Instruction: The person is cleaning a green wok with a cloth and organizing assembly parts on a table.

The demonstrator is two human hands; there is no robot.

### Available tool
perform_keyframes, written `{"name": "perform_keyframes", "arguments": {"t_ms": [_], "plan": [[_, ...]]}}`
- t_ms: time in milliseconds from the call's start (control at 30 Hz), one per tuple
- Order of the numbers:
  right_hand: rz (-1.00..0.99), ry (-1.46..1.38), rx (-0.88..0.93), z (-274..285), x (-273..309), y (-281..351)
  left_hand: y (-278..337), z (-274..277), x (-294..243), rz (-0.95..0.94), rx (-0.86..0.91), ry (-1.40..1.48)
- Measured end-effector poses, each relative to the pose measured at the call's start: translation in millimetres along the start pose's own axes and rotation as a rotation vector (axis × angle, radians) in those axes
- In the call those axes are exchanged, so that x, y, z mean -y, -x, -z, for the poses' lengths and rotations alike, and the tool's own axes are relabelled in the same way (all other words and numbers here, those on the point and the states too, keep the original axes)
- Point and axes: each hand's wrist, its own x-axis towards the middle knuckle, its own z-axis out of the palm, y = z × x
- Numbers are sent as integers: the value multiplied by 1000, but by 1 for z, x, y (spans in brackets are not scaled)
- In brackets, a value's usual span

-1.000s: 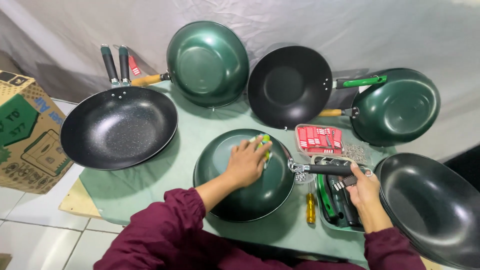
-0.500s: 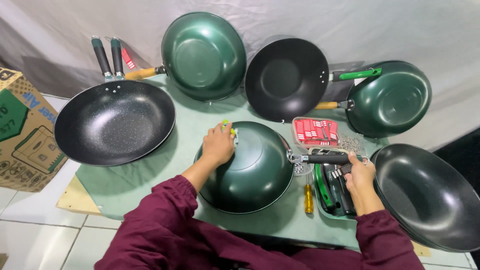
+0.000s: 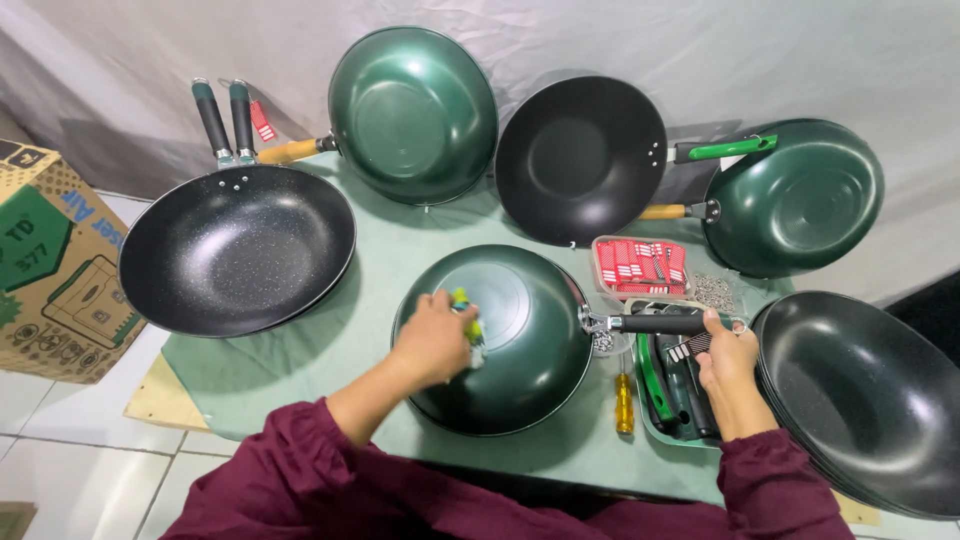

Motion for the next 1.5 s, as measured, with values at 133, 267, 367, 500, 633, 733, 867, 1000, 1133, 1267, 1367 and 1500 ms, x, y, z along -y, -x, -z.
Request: {"name": "perform_keyframes", "arguments": {"t_ms": [133, 267, 367, 500, 633, 733, 867, 1000, 1133, 1267, 1367, 1500], "plan": [[3, -24, 4, -6, 6, 10, 23, 13, -54, -162, -167, 97], [8, -21, 6, -5, 4, 9, -22, -46, -56, -534, -652, 174], [3, -29, 18, 2, -16, -14, -47, -52, -54, -647, -736, 191], [-8, -41, 33, 3, -22, -20, -66, -46, -42, -572, -635, 185], [-12, -5, 27, -1, -14, -6, -72, -31, -23, -492, -601, 147], [-14, -14, 31, -4, -5, 2, -87, -36, 3, -317, -551, 55], [13, -13, 32, -5, -2, 5, -93, -33, 39, -68, -385, 57], [39, -9, 27, 1, -10, -12, -93, -32, 74, 191, -172, 131], [40, -14, 16, -10, 5, 9, -69, -8, 81, 258, -42, 111], [41, -16, 20, -18, 20, 25, -49, 0, 75, 209, 45, 6], [37, -15, 24, -20, 23, 29, -33, 7, 51, 163, 99, -43], [25, -24, 26, -19, 20, 22, -2, 25, -4, 7, 34, -110]]}}
